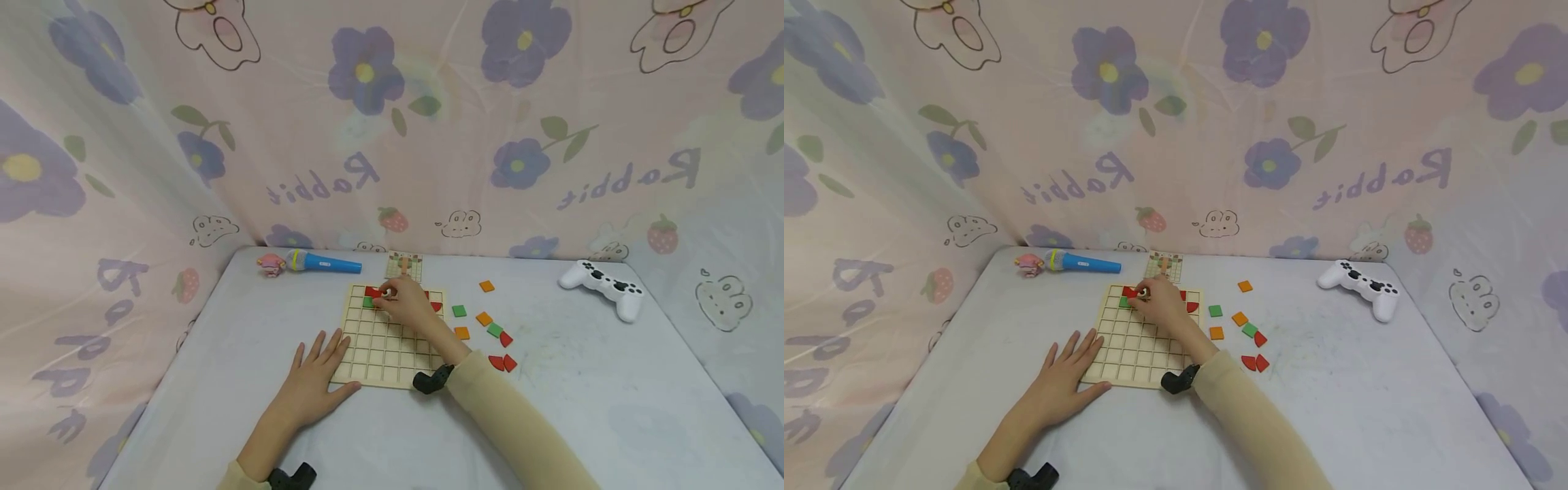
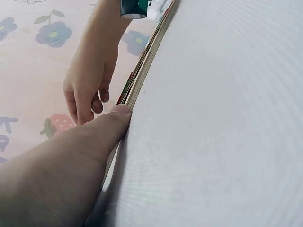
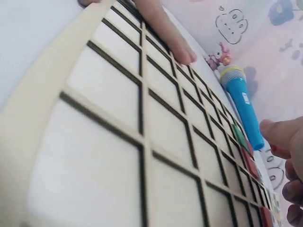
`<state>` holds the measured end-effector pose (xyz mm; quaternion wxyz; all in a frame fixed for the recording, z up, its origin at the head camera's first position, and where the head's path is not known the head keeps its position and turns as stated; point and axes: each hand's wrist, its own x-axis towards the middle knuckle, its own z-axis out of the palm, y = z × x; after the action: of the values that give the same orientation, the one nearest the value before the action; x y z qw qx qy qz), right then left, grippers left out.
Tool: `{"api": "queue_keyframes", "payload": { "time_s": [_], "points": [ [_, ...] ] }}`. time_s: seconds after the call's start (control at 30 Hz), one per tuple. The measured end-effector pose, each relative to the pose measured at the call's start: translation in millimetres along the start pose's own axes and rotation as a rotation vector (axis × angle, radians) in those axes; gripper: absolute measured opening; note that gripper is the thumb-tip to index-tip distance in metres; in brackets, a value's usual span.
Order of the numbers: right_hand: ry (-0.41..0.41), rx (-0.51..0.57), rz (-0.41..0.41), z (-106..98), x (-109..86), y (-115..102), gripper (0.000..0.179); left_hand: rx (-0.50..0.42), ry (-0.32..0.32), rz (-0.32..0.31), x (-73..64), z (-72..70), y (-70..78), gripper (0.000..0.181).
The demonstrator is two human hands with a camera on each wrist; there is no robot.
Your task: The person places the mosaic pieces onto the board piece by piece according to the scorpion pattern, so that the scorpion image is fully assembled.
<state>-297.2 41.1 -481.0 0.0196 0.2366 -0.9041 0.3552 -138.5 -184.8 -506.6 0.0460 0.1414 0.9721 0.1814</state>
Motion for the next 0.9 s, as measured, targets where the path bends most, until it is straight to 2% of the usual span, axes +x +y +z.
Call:
{"api": "queue_keyframes", "payload": {
  "time_s": [0.43, 0.9],
  "points": [
    [-0.055, -0.146, -0.013, 27.0, 12.5, -20.0, 0.032, 0.01, 0.032, 0.015, 0.5, 0.5, -0.5, 0.091],
    [-0.071, -0.171, 0.004, 35.0, 13.3, -20.6, 0.033, 0.004, 0.029, 0.012, -1.0, -0.5, 1.5, 0.091]
  ]
}}
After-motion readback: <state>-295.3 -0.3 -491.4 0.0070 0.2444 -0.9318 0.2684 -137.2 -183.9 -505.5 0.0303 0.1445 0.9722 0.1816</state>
